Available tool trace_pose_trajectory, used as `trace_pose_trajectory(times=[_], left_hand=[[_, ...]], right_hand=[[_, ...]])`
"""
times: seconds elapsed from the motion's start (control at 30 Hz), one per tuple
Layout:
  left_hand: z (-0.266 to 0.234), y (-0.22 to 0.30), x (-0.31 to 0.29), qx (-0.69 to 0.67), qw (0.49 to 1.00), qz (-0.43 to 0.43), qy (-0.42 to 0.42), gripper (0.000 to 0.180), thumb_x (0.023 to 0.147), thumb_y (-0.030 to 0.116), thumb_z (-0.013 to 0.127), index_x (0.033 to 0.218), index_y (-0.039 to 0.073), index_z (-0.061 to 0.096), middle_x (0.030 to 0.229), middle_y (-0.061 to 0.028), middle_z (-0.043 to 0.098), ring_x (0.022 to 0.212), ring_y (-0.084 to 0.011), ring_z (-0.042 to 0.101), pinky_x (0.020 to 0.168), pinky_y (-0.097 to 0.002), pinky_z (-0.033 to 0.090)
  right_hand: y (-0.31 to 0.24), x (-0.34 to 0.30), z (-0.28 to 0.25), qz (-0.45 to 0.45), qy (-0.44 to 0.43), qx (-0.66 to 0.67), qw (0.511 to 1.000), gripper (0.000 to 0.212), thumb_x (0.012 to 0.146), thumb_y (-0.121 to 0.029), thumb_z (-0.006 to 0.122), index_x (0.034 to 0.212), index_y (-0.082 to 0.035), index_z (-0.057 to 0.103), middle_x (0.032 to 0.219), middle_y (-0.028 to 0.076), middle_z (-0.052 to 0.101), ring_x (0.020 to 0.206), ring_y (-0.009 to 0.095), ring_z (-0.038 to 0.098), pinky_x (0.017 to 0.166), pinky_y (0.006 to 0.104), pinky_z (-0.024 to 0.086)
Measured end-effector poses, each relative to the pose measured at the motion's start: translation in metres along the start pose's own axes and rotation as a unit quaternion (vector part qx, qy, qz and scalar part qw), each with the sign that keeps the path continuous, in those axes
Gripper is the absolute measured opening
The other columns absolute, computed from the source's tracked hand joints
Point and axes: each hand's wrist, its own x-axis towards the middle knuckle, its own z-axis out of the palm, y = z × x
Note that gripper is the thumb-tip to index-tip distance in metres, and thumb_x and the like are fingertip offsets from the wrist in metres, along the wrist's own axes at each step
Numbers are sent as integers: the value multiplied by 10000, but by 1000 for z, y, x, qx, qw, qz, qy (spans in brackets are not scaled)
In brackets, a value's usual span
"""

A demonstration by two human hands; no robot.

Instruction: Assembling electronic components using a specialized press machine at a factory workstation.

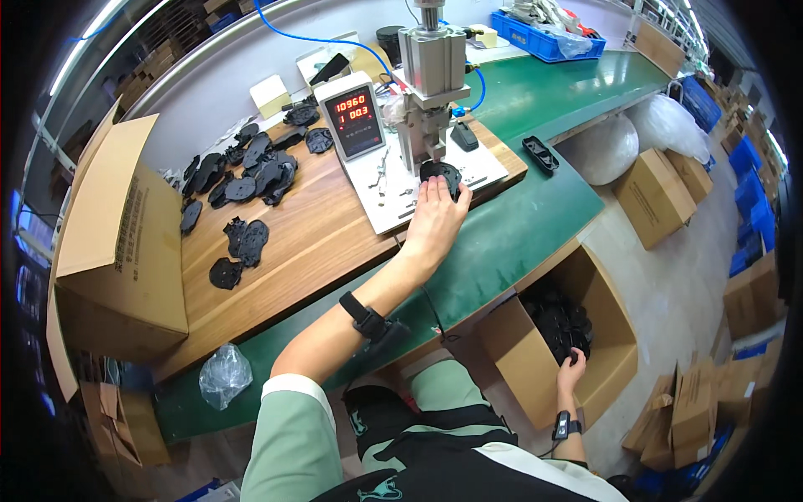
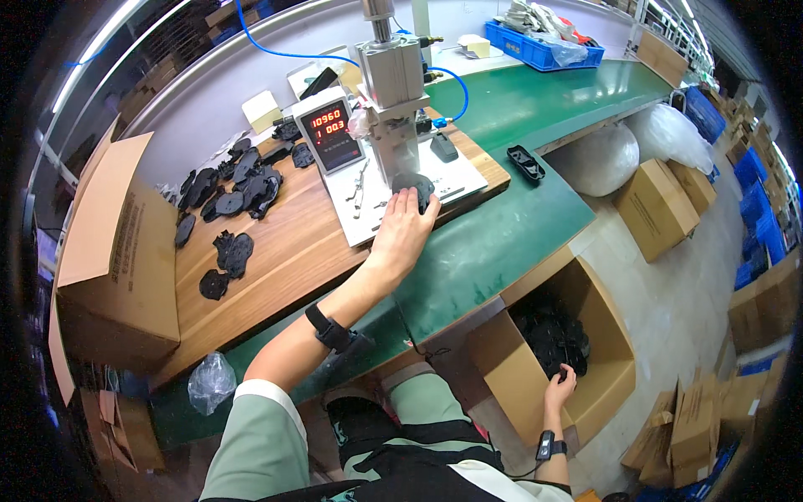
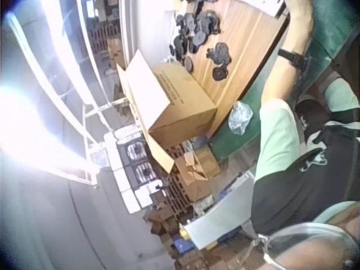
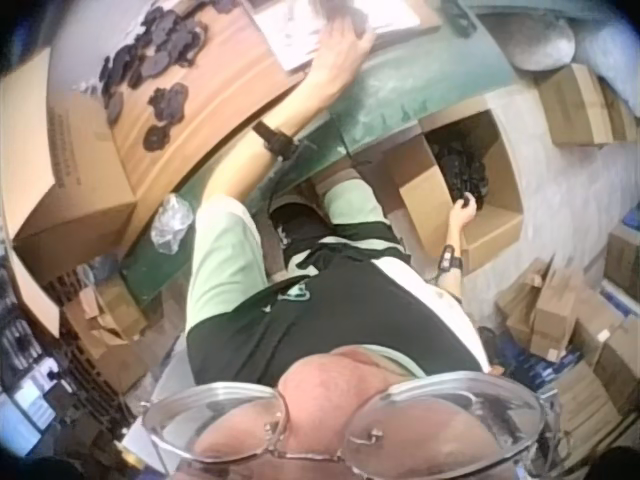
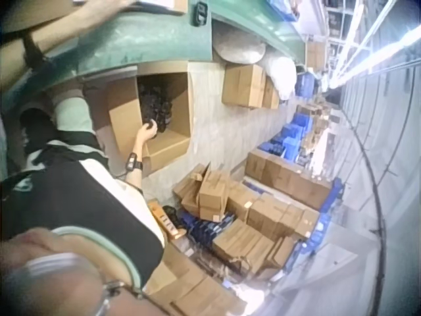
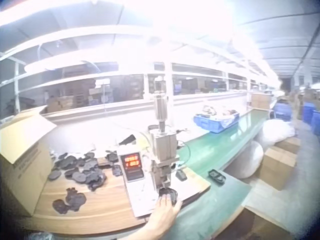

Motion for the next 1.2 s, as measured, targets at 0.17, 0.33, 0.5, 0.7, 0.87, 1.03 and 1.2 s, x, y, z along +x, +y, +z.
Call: trace_pose_trajectory(times=[0.17,0.33,0.5,0.7,0.87,1.03,1.2], left_hand=[[4,11,7,-6,1000,-28,5,454,936,68,588,1382,10,524,1339,-350,615,1281,-444,612,1123,-512,474],[0,8,10,-31,999,-9,-34,474,928,47,586,1395,3,518,1352,-358,605,1297,-452,602,1134,-507,467],[5,-8,-5,-58,998,-1,-3,538,890,-12,600,1423,2,525,1397,-347,581,1321,-447,588,1164,-491,441],[0,-17,-6,-113,993,3,45,664,833,-42,630,1476,2,470,1287,-307,597,1189,-436,642,1061,-459,512],[6,-5,7,-196,973,-48,115,714,794,-52,667,1457,-5,406,1287,-303,495,888,-402,708,789,-434,605],[3,-29,-24,-347,926,-61,134,661,811,-56,658,1424,-22,412,1381,-301,468,1106,-472,655,893,-478,585],[9,-95,-108,-261,924,-154,234,571,809,32,645,1360,-30,504,1362,-253,509,1306,-440,480,1143,-536,392]], right_hand=[[41,24,34,31,-76,-89,993,302,885,-25,596,1173,-67,677,1118,192,674,1095,401,616,982,487,480],[29,33,52,93,-106,-140,980,384,884,-74,629,1267,-81,652,1327,211,606,1288,410,526,1108,493,416],[-165,49,38,-143,0,26,989,473,861,-36,631,1332,-71,613,1457,178,521,1360,392,463,1152,491,369],[-424,63,-12,-400,-80,186,894,597,782,59,676,1359,-70,589,1436,151,530,1341,365,497,1136,476,376],[-474,112,55,-499,-102,70,858,678,730,46,713,1383,-30,550,1392,162,565,1347,354,512,1120,493,376],[-492,125,91,-517,-106,48,848,483,712,74,700,1174,-57,653,1240,125,668,1200,351,606,1029,471,449],[-505,125,79,-534,-140,57,832,461,694,98,675,1123,-71,667,1207,112,682,1149,360,623,994,464,476]])
